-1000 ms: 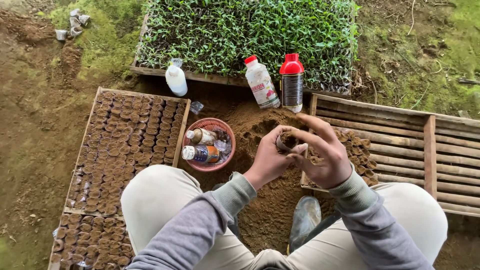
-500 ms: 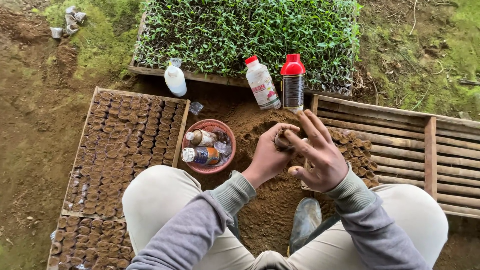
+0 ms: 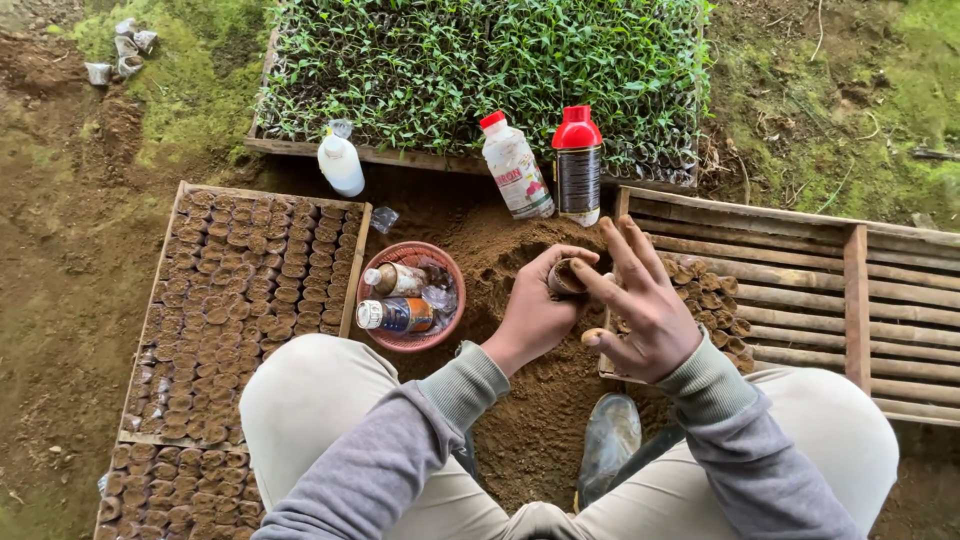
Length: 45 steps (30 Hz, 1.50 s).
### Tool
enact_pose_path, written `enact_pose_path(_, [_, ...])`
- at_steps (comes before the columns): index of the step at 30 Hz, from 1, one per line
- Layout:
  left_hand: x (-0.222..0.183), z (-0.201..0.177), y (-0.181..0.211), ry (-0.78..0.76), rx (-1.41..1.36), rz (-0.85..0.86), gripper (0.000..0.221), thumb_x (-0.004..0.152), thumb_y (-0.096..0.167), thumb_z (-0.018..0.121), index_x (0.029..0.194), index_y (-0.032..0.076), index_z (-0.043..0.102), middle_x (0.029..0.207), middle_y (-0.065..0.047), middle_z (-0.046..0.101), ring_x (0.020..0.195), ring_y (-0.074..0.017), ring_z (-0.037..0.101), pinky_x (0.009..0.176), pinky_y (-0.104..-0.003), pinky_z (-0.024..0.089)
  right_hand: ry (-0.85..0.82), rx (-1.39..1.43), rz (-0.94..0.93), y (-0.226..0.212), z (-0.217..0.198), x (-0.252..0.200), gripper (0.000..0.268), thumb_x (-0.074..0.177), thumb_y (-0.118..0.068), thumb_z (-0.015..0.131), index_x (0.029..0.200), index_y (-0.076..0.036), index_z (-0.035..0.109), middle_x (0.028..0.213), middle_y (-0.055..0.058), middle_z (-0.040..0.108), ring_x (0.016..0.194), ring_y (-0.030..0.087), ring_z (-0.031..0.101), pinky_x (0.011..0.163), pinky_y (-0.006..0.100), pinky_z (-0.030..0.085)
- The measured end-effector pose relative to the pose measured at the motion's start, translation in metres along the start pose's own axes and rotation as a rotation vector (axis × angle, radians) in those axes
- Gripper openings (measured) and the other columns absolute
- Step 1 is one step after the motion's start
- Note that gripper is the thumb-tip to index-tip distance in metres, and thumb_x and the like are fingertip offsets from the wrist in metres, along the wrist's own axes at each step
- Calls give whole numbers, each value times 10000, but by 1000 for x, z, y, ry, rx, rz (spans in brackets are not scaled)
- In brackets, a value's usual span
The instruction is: Filling small seedling tubes with soil and planting seeds from a packet
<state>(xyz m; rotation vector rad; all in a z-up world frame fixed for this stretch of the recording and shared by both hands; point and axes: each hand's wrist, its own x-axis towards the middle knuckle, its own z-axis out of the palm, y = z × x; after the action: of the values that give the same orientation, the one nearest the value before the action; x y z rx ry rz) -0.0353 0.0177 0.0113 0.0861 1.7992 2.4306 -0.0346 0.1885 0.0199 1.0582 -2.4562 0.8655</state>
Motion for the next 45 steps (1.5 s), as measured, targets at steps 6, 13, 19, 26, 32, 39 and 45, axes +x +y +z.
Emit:
enact_pose_path(6, [0,-5,16,-125,-97,-106,610,789,190,890,1302,9,616,1037,-191,669,924,-207,625,894,-386,551,202,198,69,4,-32,9,752,1073,-577,276,1573,-26,385,1620,285,349,1497,429,330,1245,587,246])
enact_pose_path(13, [-3,-8,2,-248,-513,-282,729,1037,624,450,1424,8,397,871,-45,526,683,-76,523,660,-244,473,224,228,159,6,-27,-1,650,1098,-443,300,1469,67,458,1448,322,504,1356,456,497,1129,601,410])
enact_pose_path(19, [-7,-6,-9,-271,-603,-267,930,977,813,228,1416,3,355,1079,-168,555,929,-196,621,787,-301,543,105,81,249,-17,-23,9,667,918,-387,737,1393,54,579,1112,218,684,1035,393,672,908,525,561])
enact_pose_path(26, [-16,-9,-21,-261,-687,-219,953,934,873,175,1404,57,317,1397,-252,479,1119,-254,581,876,-306,519,19,119,439,-31,-8,10,741,760,-329,885,1401,-78,610,1071,175,717,1017,394,713,870,514,577])
enact_pose_path(32, [-26,-8,-32,-261,-700,-165,1035,897,906,167,1424,29,322,1426,-292,493,1267,-366,551,1072,-466,461,35,48,395,-35,-2,11,671,797,-312,864,1376,-64,636,1115,192,716,1039,397,709,909,494,566])
enact_pose_path(39, [-30,-7,-17,-301,-634,-166,1017,920,884,183,1486,42,262,1439,-264,505,1312,-348,531,1121,-510,422,31,20,357,-35,-2,16,522,832,-276,838,1284,-67,685,1077,157,711,1014,371,717,865,468,576])
enact_pose_path(45, [-28,-12,-34,-302,-540,-198,919,984,819,174,1479,55,300,1440,-246,519,1283,-348,570,1067,-517,476,-82,33,373,-36,4,17,416,859,-246,799,1234,-97,699,1056,158,692,927,409,723,774,492,608])
